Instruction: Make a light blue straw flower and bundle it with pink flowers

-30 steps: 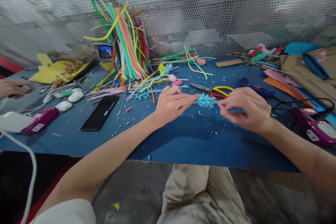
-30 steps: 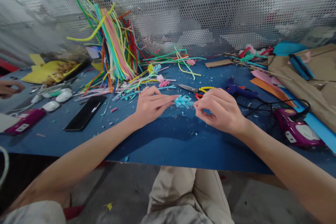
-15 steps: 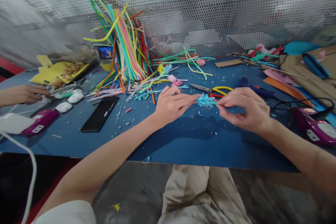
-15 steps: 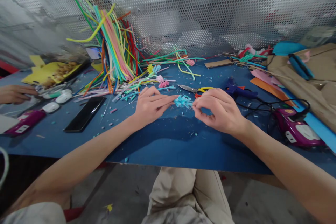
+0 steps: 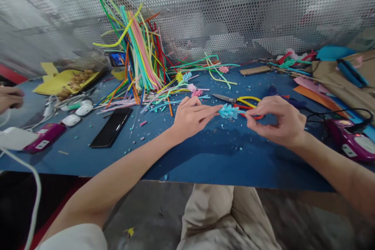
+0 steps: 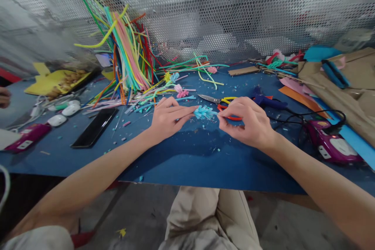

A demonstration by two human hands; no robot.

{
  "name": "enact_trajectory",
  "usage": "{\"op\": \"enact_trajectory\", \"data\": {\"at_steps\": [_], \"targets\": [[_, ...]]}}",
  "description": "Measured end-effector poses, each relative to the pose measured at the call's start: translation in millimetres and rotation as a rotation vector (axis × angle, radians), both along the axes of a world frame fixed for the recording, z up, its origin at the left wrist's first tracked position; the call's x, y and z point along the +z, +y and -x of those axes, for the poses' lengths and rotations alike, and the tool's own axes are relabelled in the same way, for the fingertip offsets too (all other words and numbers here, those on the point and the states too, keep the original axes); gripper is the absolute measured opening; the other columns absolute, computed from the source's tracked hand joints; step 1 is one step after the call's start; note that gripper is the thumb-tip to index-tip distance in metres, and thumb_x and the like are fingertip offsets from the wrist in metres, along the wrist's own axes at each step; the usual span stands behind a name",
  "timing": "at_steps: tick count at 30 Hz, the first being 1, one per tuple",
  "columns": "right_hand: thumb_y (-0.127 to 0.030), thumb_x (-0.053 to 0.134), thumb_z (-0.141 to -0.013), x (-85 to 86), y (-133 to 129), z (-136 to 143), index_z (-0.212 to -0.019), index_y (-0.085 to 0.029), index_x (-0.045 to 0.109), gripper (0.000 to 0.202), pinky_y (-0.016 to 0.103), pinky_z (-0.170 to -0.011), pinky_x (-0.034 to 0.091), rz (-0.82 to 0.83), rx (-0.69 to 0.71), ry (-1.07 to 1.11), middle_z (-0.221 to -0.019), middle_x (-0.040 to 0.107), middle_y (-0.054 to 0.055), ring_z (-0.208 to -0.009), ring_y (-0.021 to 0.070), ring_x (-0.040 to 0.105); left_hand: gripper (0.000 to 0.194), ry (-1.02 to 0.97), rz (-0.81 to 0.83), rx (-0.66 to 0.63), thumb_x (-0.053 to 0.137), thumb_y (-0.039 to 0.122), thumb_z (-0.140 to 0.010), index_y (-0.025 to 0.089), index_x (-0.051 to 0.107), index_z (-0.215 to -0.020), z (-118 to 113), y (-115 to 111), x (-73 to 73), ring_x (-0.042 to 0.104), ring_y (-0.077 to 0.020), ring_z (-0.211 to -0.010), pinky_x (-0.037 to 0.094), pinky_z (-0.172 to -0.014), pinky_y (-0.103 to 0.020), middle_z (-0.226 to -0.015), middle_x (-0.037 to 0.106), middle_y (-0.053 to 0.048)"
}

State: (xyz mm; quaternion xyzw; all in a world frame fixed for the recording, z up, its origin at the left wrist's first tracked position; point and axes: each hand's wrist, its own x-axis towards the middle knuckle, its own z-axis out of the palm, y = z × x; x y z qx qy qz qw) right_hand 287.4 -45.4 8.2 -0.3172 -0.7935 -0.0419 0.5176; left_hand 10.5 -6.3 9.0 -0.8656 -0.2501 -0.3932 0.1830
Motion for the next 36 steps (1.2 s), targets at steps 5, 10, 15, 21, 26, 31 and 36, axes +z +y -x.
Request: {"op": "enact_trajectory", "data": {"at_steps": [5, 10, 15, 21, 26, 31, 36], "targets": [[-0.009, 0.08, -0.073, 0.6, -2.5, 3.2, -0.088, -0.024, 0.068, 0.025, 0.036, -0.074, 0.06, 0.039, 0.014, 0.004, -0.078, 0.074, 0.0, -0.075, 0.0178, 0.068, 0.023, 0.0, 0.023, 0.014, 0.065, 0.037, -0.097, 0.032, 0.075, -0.118, 0.1, 0.7, -2.4, 0.054, -0.0143, -0.068, 0.036, -0.067, -0.031, -0.08, 0.078, 0.002], [-0.012, 0.08, -0.074, 2.2, -6.1, 6.5, -0.087, -0.026, 0.07, 0.022, 0.038, -0.075, 0.061, 0.066, 0.035, 0.049, -0.076, 0.072, -0.001, -0.075, 0.0187, 0.069, 0.023, -0.004, 0.032, 0.011, 0.067, 0.035, -0.096, 0.032, 0.075, -0.117, 0.6, 2.3, -4.9, 0.054, -0.0141, -0.068, 0.037, -0.067, -0.031, -0.081, 0.078, 0.002], [-0.012, 0.081, -0.073, 4.2, -7.1, 9.0, -0.085, -0.03, 0.068, 0.026, 0.038, -0.064, 0.06, 0.062, 0.023, 0.146, -0.073, 0.072, -0.002, -0.068, 0.0192, 0.069, 0.024, 0.0, 0.058, -0.003, 0.066, 0.036, -0.097, 0.031, 0.075, -0.118, 0.1, 1.2, -4.0, 0.055, -0.0151, -0.069, 0.036, -0.066, -0.032, -0.082, 0.079, 0.001], [-0.011, 0.081, -0.073, 3.8, -6.5, 10.5, -0.084, -0.024, 0.067, 0.023, 0.035, -0.067, 0.059, 0.068, 0.04, 0.142, -0.075, 0.072, 0.001, -0.071, 0.0177, 0.069, 0.024, -0.015, 0.07, -0.003, 0.065, 0.037, -0.097, 0.032, 0.074, -0.118, 0.5, 0.9, -4.7, 0.054, -0.0151, -0.069, 0.036, -0.067, -0.032, -0.081, 0.078, 0.001], [-0.008, 0.08, -0.073, 4.4, -7.1, 11.4, -0.086, -0.023, 0.07, 0.023, 0.034, -0.068, 0.058, 0.099, 0.037, 0.139, -0.076, 0.073, 0.002, -0.073, 0.0173, 0.069, 0.025, -0.034, 0.063, -0.041, 0.07, 0.032, -0.094, 0.031, 0.074, -0.118, 1.1, 1.7, -5.1, 0.052, -0.0147, -0.069, 0.035, -0.066, -0.031, -0.082, 0.079, 0.003], [-0.009, 0.079, -0.074, 5.5, -8.1, 12.6, -0.085, -0.023, 0.07, 0.02, 0.033, -0.068, 0.058, 0.104, 0.013, 0.12, -0.075, 0.073, 0.001, -0.073, 0.0166, 0.068, 0.025, -0.035, 0.077, -0.033, 0.066, 0.035, -0.096, 0.031, 0.074, -0.12, 1.1, 2.2, -6.5, 0.052, -0.0148, -0.069, 0.036, -0.068, -0.03, -0.08, 0.078, 0.001], [-0.01, 0.079, -0.073, 1.4, -7.7, 13.1, -0.086, -0.024, 0.065, 0.024, 0.034, -0.067, 0.059, 0.108, 0.012, 0.121, -0.079, 0.074, 0.001, -0.076, 0.0179, 0.071, 0.024, -0.015, 0.106, 0.018, 0.064, 0.039, -0.098, 0.032, 0.076, -0.117, 0.0, 1.1, -6.5, 0.053, -0.0148, -0.067, 0.037, -0.067, -0.031, -0.074, 0.076, 0.0]]}}
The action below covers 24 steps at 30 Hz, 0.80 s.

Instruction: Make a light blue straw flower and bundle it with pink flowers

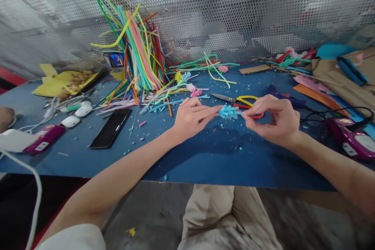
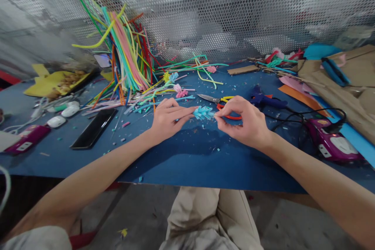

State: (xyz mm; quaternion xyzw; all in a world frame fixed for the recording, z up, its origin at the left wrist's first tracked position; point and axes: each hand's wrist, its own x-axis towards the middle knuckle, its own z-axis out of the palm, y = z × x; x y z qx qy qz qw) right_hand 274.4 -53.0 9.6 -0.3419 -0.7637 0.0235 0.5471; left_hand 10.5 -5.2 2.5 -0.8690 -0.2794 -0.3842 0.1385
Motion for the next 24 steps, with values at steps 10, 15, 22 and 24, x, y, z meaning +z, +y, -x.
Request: {"op": "enact_trajectory", "data": {"at_steps": [10, 15, 22, 24], "targets": [[-0.011, 0.081, -0.071, -4.5, -0.1, 4.3, -0.09, -0.025, 0.055, 0.035, 0.033, -0.062, 0.061, -0.036, 0.012, 0.158, -0.076, 0.071, 0.0, -0.071, 0.0189, 0.072, 0.026, -0.012, 0.05, -0.025, 0.06, 0.041, -0.099, 0.032, 0.076, -0.118, -1.6, -0.1, -3.1, 0.053, -0.0142, -0.069, 0.038, -0.069, -0.03, -0.072, 0.073, 0.0], [-0.008, 0.081, -0.067, -3.3, 0.4, 3.7, -0.087, -0.025, 0.055, 0.036, 0.033, -0.058, 0.059, -0.059, 0.013, 0.159, -0.072, 0.07, 0.0, -0.069, 0.0191, 0.071, 0.027, -0.004, 0.106, -0.024, 0.059, 0.044, -0.099, 0.029, 0.078, -0.113, -3.1, -3.3, -3.9, 0.055, -0.0131, -0.067, 0.038, -0.067, -0.028, -0.069, 0.071, 0.0], [-0.01, 0.081, -0.068, -5.7, 1.2, 1.7, -0.089, -0.024, 0.057, 0.035, 0.034, -0.065, 0.061, -0.051, -0.026, 0.113, -0.076, 0.071, 0.0, -0.072, 0.0184, 0.071, 0.029, -0.018, 0.139, -0.06, 0.055, 0.042, -0.102, 0.027, 0.077, -0.112, -1.8, -1.4, -4.0, 0.056, -0.0132, -0.067, 0.04, -0.068, -0.029, -0.071, 0.073, -0.001], [-0.012, 0.08, -0.07, -5.7, 1.4, 1.0, -0.089, -0.025, 0.057, 0.033, 0.034, -0.065, 0.061, -0.052, -0.024, 0.102, -0.076, 0.071, 0.0, -0.071, 0.0184, 0.071, 0.028, -0.03, 0.116, -0.07, 0.056, 0.041, -0.101, 0.027, 0.077, -0.113, -1.6, -0.7, -4.3, 0.056, -0.0129, -0.067, 0.04, -0.067, -0.028, -0.072, 0.073, -0.001]]}}
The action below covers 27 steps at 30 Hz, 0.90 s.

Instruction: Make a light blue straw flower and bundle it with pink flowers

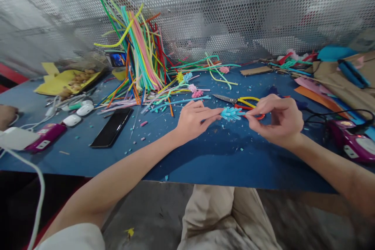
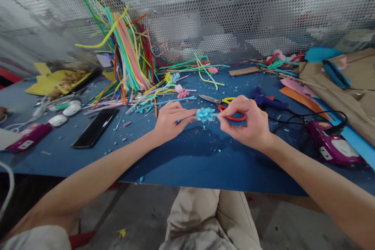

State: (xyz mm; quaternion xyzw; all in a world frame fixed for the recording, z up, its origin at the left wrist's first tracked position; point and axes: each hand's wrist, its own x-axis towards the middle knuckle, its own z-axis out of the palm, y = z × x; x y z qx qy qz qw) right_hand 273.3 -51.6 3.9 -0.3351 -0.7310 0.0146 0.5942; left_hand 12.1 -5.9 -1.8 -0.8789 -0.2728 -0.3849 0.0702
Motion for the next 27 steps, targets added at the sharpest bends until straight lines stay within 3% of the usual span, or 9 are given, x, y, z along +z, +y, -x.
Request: {"op": "enact_trajectory", "data": {"at_steps": [10, 27], "targets": [[-0.01, 0.078, -0.072, -3.2, 6.3, -4.1, -0.097, -0.026, 0.055, 0.037, 0.035, -0.067, 0.061, -0.041, 0.054, -0.062, -0.081, 0.068, -0.002, -0.074, 0.0179, 0.071, 0.023, 0.016, -0.05, -0.014, 0.062, 0.034, -0.1, 0.028, 0.075, -0.118, 1.0, 0.1, 3.3, 0.056, -0.0128, -0.066, 0.038, -0.066, -0.029, -0.079, 0.078, 0.002], [-0.014, 0.078, -0.075, -5.2, 6.1, -7.5, -0.099, -0.027, 0.056, 0.035, 0.035, -0.067, 0.059, 0.098, 0.099, -0.06, -0.083, 0.068, -0.001, -0.078, 0.0185, 0.07, 0.024, 0.033, -0.081, 0.001, 0.064, 0.035, -0.098, 0.031, 0.075, -0.119, 2.1, -0.2, 3.6, 0.055, -0.0128, -0.068, 0.037, -0.068, -0.03, -0.081, 0.078, 0.003]]}}
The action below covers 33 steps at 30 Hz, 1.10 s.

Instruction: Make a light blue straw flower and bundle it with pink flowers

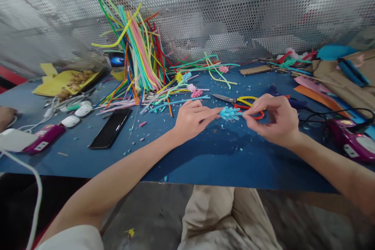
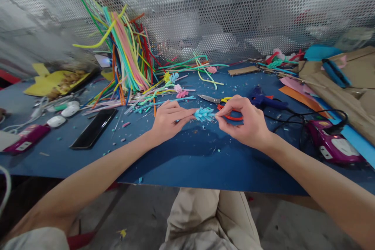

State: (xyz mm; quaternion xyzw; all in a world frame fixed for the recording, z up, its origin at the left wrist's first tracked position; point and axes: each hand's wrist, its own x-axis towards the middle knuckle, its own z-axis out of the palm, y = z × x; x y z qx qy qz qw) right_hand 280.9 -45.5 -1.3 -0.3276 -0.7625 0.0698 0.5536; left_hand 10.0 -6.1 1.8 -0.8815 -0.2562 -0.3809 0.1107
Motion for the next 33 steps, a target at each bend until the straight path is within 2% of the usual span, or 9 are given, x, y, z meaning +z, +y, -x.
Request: {"op": "enact_trajectory", "data": {"at_steps": [6, 11, 15, 17, 18, 20, 22, 27, 33], "targets": [[-0.014, 0.076, -0.078, 1.7, 1.3, -2.2, -0.097, -0.026, 0.061, 0.026, 0.032, -0.068, 0.057, 0.047, 0.006, -0.063, -0.085, 0.07, 0.001, -0.081, 0.0176, 0.068, 0.024, 0.023, 0.042, 0.016, 0.061, 0.037, -0.1, 0.031, 0.074, -0.119, -1.1, 0.4, 0.7, 0.057, -0.0126, -0.068, 0.039, -0.068, -0.029, -0.083, 0.079, 0.002], [-0.018, 0.078, -0.078, 6.9, 4.1, -4.3, -0.112, -0.028, 0.055, 0.042, 0.037, -0.071, 0.057, -0.017, 0.022, -0.041, -0.086, 0.068, 0.001, -0.081, 0.0203, 0.067, 0.026, 0.014, 0.082, 0.02, 0.057, 0.039, -0.101, 0.025, 0.076, -0.113, -0.7, 4.5, -1.0, 0.062, -0.0117, -0.067, 0.043, -0.068, -0.028, -0.079, 0.077, 0.0], [-0.029, 0.063, -0.092, 17.2, 12.3, -16.2, -0.098, -0.026, 0.062, 0.007, 0.038, -0.067, 0.051, 0.059, -0.276, -0.106, -0.084, 0.067, 0.004, -0.071, 0.0196, 0.062, 0.026, -0.014, 0.083, 0.045, 0.057, 0.038, -0.101, 0.022, 0.077, -0.109, -1.0, 7.2, -1.7, 0.066, -0.012, -0.07, 0.044, -0.067, -0.027, -0.08, 0.077, -0.001], [-0.033, 0.053, -0.098, 17.5, 21.6, -25.2, -0.092, -0.024, 0.064, 0.015, 0.036, -0.063, 0.049, 0.157, -0.368, -0.219, -0.08, 0.066, 0.004, -0.065, 0.0179, 0.059, 0.025, -0.027, 0.077, 0.059, 0.058, 0.037, -0.101, 0.022, 0.077, -0.107, -0.9, 8.7, -2.4, 0.067, -0.0127, -0.071, 0.045, -0.068, -0.027, -0.081, 0.077, -0.002], [-0.033, 0.05, -0.099, 15.3, 26.8, -29.4, -0.094, -0.023, 0.065, 0.018, 0.037, -0.067, 0.05, 0.214, -0.357, -0.313, -0.081, 0.067, 0.004, -0.068, 0.0188, 0.061, 0.025, -0.035, 0.077, 0.062, 0.057, 0.036, -0.101, 0.022, 0.077, -0.107, -0.8, 9.3, -3.0, 0.068, -0.013, -0.072, 0.045, -0.069, -0.027, -0.081, 0.077, -0.002], [-0.027, 0.043, -0.098, 6.4, 36.4, -35.4, -0.102, -0.021, 0.067, 0.024, 0.042, -0.086, 0.052, 0.212, -0.28, -0.504, -0.099, 0.067, 0.01, -0.093, 0.0243, 0.065, 0.026, -0.046, 0.085, 0.067, 0.057, 0.036, -0.102, 0.021, 0.077, -0.107, -0.4, 10.2, -4.1, 0.069, -0.0136, -0.075, 0.047, -0.07, -0.028, -0.083, 0.077, -0.003], [-0.028, 0.047, -0.095, -5.8, 42.8, -36.9, -0.112, -0.016, 0.067, 0.029, 0.048, -0.1, 0.048, 0.199, -0.283, -0.649, -0.114, 0.064, 0.016, -0.11, 0.0304, 0.061, 0.028, -0.046, 0.099, 0.082, 0.055, 0.037, -0.102, 0.021, 0.077, -0.107, -0.1, 10.4, -4.7, 0.07, -0.0144, -0.077, 0.047, -0.072, -0.028, -0.085, 0.077, -0.004], [-0.039, 0.049, -0.094, -28.8, 52.6, -32.1, -0.12, -0.005, 0.066, 0.046, 0.053, -0.095, 0.048, 0.329, -0.42, -0.85, -0.106, 0.066, 0.023, -0.102, 0.0369, 0.062, 0.029, -0.022, 0.094, 0.089, 0.053, 0.039, -0.103, 0.022, 0.077, -0.107, -0.8, 8.8, -2.8, 0.069, -0.0154, -0.078, 0.045, -0.071, -0.03, -0.086, 0.077, -0.004], [-0.039, 0.047, -0.098, -28.1, 59.4, -28.9, -0.121, -0.009, 0.066, 0.042, 0.049, -0.088, 0.051, 0.416, -0.426, -0.853, -0.104, 0.067, 0.021, -0.099, 0.0358, 0.064, 0.026, 0.008, 0.07, 0.083, 0.055, 0.04, -0.102, 0.025, 0.076, -0.108, -0.9, 10.0, -2.3, 0.066, -0.0162, -0.077, 0.04, -0.072, -0.032, -0.086, 0.078, -0.002]]}}
